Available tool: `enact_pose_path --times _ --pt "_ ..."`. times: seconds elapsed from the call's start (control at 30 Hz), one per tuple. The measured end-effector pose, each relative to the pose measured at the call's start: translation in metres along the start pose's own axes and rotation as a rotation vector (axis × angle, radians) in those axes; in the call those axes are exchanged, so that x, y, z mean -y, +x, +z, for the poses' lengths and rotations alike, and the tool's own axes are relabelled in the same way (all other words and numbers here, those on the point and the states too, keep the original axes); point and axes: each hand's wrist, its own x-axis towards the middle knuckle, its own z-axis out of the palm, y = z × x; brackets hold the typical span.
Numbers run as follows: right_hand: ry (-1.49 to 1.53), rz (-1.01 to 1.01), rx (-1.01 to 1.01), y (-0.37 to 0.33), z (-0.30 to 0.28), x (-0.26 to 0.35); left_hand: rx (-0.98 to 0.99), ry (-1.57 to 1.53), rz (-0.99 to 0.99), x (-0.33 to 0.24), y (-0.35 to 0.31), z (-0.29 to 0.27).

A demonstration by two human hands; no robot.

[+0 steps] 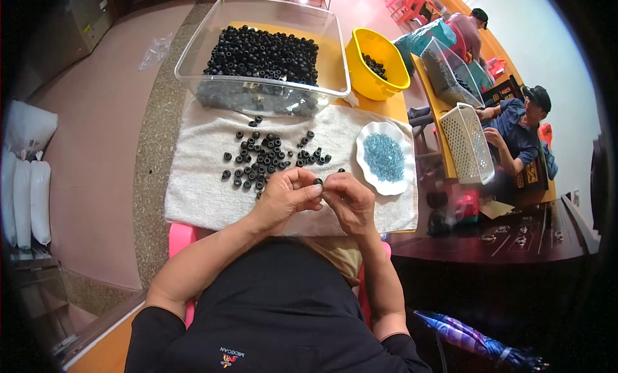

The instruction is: Inspecting and sorting small black components on a workbench.

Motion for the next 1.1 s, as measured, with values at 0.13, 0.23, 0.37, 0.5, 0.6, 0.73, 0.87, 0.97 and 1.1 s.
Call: enact_pose_path --times 0.13,0.23,0.37,0.5,0.6,0.73,0.87,0.97,1.1 --pt "-0.008 -0.048 -0.047 -0.006 0.002 0.003 -0.009 0.013 -0.009 0.0 -0.001 0.003" --pt "-0.015 -0.047 -0.103 -0.008 -0.002 0.001 -0.002 0.035 -0.053 0.001 -0.001 0.001" --pt "0.059 0.104 -0.034 -0.007 -0.014 0.0 0.084 0.094 -0.109 0.004 -0.001 0.0" --pt "0.089 0.193 0.101 -0.006 -0.024 0.003 0.136 0.104 -0.141 0.004 -0.001 0.0" --pt "0.068 0.211 0.146 -0.006 -0.028 0.004 0.148 0.122 -0.165 0.005 0.0 -0.003" --pt "0.096 0.237 0.144 -0.007 -0.027 0.005 0.153 0.111 -0.191 0.003 -0.001 -0.002" --pt "0.224 0.294 0.099 -0.013 -0.022 -0.003 0.165 0.075 -0.222 0.0 -0.002 0.0" --pt "0.35 0.343 0.07 -0.017 -0.019 -0.011 0.171 0.052 -0.254 -0.006 -0.005 0.005" --pt "0.234 0.237 -0.007 -0.017 -0.008 -0.002 0.153 -0.014 -0.257 -0.009 -0.006 0.003"
